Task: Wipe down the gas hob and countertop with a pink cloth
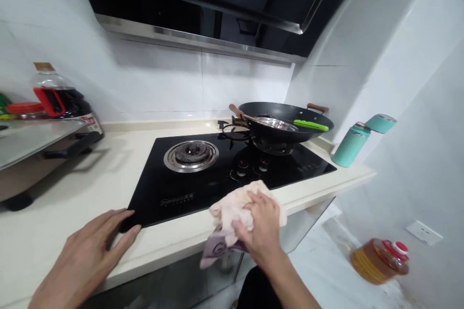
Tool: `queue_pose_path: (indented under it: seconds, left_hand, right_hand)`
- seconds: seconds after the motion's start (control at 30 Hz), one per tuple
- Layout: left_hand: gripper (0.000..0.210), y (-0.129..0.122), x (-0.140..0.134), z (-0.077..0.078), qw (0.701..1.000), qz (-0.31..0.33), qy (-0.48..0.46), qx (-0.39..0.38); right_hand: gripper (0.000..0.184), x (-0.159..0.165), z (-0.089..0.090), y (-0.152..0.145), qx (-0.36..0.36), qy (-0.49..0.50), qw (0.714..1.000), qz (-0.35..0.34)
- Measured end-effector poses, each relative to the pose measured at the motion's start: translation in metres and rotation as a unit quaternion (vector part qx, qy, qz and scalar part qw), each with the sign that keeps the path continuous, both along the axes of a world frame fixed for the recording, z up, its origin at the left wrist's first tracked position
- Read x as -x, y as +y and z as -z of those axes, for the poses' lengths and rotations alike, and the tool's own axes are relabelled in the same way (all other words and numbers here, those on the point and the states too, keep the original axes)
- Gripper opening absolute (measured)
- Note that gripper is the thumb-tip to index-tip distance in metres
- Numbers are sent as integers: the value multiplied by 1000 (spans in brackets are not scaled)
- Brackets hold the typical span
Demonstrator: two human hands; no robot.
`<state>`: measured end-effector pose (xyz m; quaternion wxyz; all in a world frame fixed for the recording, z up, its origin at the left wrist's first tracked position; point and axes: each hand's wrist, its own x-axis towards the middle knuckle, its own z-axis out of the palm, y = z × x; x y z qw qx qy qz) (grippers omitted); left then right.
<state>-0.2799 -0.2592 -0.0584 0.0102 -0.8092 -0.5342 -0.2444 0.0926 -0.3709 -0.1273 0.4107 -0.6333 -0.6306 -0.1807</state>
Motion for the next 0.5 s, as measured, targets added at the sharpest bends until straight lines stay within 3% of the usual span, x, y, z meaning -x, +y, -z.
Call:
queue_pose_path:
  seconds: [0.1, 0.2, 0.33, 0.5]
  left_hand:
    - [58, 1, 0, -2, 1000, -1, -3, 5]
    - [55, 3, 0, -1, 1000, -2, -7, -3]
    - [52, 8, 6, 6, 1000, -5, -20, -10]
    - [49, 17, 20, 21, 1000, 4, -1, -31]
  right_hand:
    - [71, 28, 10, -3, 3, -33, 995, -96]
    - [85, 21, 14, -12, 11, -109, 983, -144]
    - [86, -22, 14, -25, 20, -152, 979, -131]
    - [77, -111, 19, -39, 19, -161, 985, -54]
